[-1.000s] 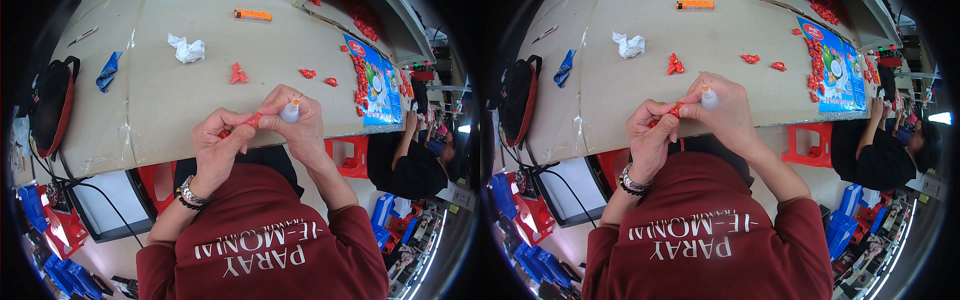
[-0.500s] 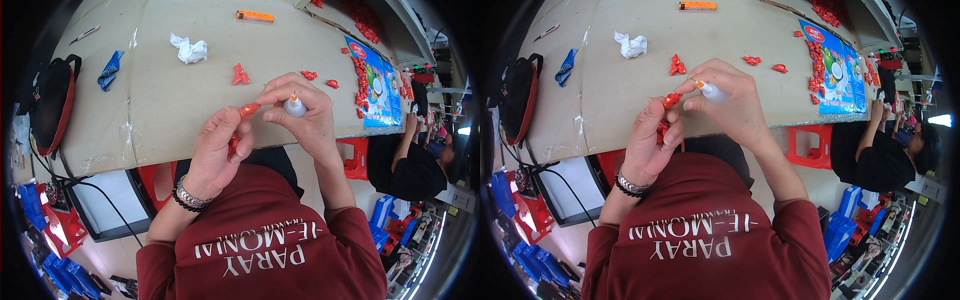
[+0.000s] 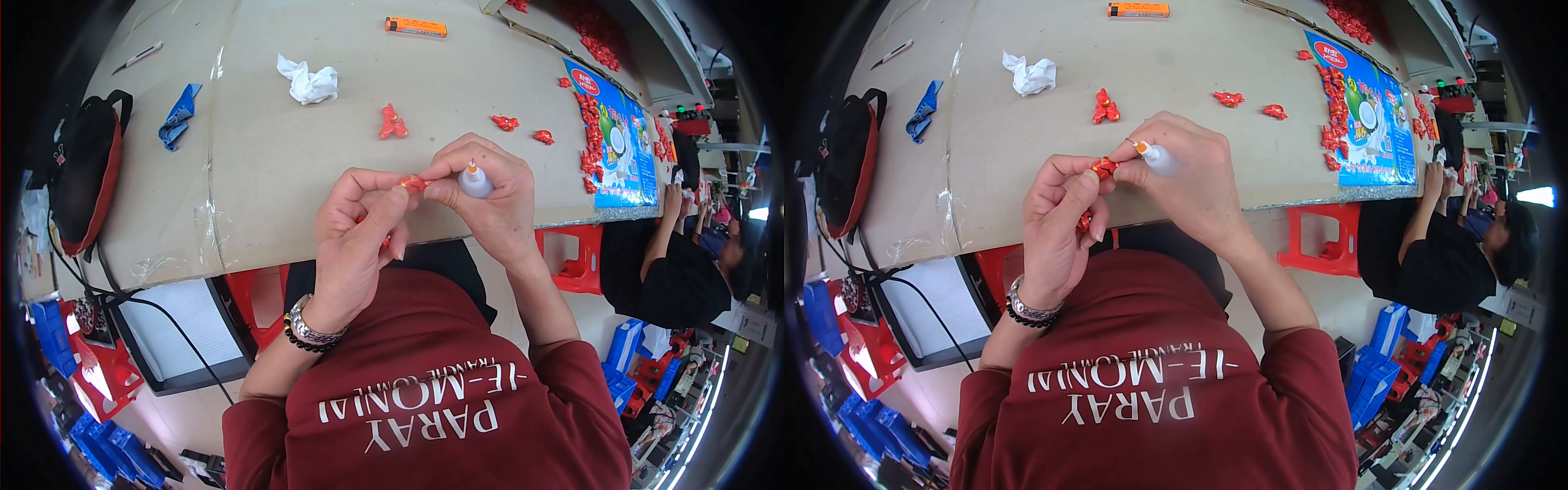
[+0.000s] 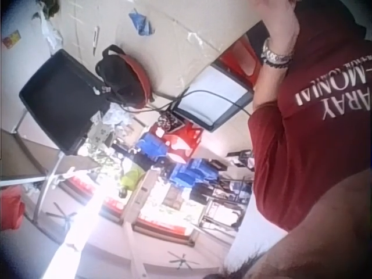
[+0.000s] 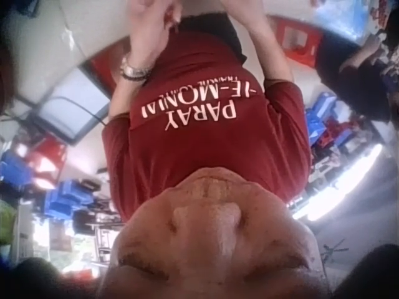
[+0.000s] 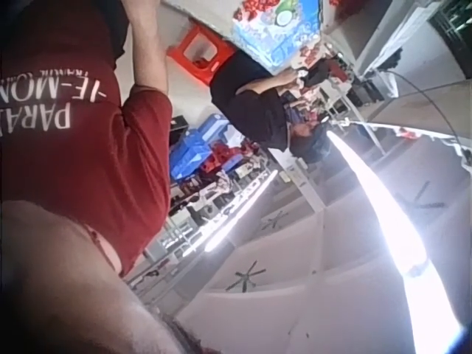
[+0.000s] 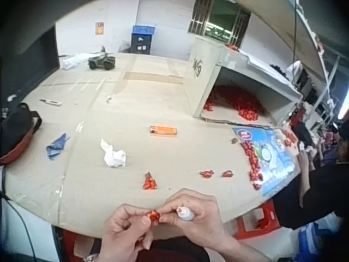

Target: The person applies glue from a bottle to small red plastic pieces, then joins them together by hand.

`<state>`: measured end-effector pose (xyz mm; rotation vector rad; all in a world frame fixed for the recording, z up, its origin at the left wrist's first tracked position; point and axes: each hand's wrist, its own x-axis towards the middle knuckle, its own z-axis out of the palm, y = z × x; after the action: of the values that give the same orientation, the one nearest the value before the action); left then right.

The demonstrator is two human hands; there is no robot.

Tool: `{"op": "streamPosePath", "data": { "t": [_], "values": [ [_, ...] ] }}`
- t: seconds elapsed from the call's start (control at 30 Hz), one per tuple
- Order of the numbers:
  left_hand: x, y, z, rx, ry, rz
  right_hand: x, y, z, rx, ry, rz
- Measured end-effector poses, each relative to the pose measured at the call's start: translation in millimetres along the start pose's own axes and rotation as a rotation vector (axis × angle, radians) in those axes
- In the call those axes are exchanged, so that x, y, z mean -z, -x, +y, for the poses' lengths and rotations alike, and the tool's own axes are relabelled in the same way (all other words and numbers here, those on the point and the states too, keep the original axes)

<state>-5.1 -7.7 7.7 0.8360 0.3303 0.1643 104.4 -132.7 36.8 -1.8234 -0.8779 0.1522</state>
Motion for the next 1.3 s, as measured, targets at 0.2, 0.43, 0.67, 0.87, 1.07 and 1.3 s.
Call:
{"op": "streamPosePath", "data": {
  "t": [0.2,0.43,0.67,0.87,1.07,1.3],
  "values": [
    [0.3,-0.7,-1.5,-0.072,-0.045,-0.01,0.4,2.2,0.6,0.037,-0.02,-0.005],
    [1.2,-3.1,-2.2,-0.023,0.011,-0.024,1.5,4.5,4.4,0.065,-0.036,-0.026],
    [1.1,-5.1,-1.9,0.029,0.044,-0.025,2.0,5.4,4.2,0.034,-0.049,-0.038],
    [1.3,-7.6,-1.8,0.053,0.052,-0.029,3.0,3.3,6.4,0.04,-0.046,-0.055],
    [2.9,-8.9,-3.0,0.065,0.064,-0.044,3.4,2.8,8.2,0.042,-0.041,-0.065],
    [3.9,-9.7,-4.9,0.068,0.066,-0.044,2.9,3.7,10.2,0.035,-0.065,-0.072]
  ]
}}
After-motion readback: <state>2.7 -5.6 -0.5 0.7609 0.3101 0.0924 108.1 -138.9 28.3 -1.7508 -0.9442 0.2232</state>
